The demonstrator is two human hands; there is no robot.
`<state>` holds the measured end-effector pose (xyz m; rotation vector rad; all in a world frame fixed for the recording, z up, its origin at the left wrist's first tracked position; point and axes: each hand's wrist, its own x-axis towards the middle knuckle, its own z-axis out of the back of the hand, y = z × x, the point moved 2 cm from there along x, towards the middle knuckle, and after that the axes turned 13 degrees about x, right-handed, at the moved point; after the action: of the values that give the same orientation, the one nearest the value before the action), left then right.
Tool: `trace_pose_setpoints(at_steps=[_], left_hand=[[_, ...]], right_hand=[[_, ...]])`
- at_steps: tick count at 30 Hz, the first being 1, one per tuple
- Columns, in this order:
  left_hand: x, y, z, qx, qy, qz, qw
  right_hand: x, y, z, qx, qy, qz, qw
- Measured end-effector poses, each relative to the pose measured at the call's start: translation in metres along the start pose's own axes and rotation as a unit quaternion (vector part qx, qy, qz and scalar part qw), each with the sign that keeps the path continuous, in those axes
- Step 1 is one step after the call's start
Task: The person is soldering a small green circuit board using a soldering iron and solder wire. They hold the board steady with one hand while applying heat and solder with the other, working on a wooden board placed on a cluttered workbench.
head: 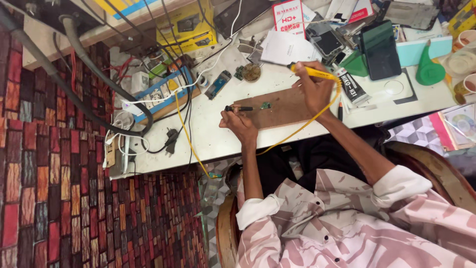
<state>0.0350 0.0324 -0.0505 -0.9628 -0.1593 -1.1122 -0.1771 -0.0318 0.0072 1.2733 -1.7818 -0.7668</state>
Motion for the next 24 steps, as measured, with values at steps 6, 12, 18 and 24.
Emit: trace_pose_setpoints(at_steps=[6,12,18,24], left_hand=[[-0.001,-0.004,-0.002,-0.157,0.044,0.076,0.984],[-0.006,0.003,-0.006,-0.053,0.010,0.028,0.998],[-0.001,0.004,-0.020,-0.157,0.022,0.068,0.985],[-0.003,-0.011,-0.015,-0.033,0.031,0.067,0.997]], right_hand=[[0.001,-0.038,0.012,-0.057,0.014,-0.134,0.989],[0.007,-0.071,0.022,-0.063,0.045,-0.149,0.986],[0.020,-0.085,0.027,-0.075,0.083,-0.086,0.990],[0.016,-0.063,0.029,-0.057,0.073,-0.148,0.985]])
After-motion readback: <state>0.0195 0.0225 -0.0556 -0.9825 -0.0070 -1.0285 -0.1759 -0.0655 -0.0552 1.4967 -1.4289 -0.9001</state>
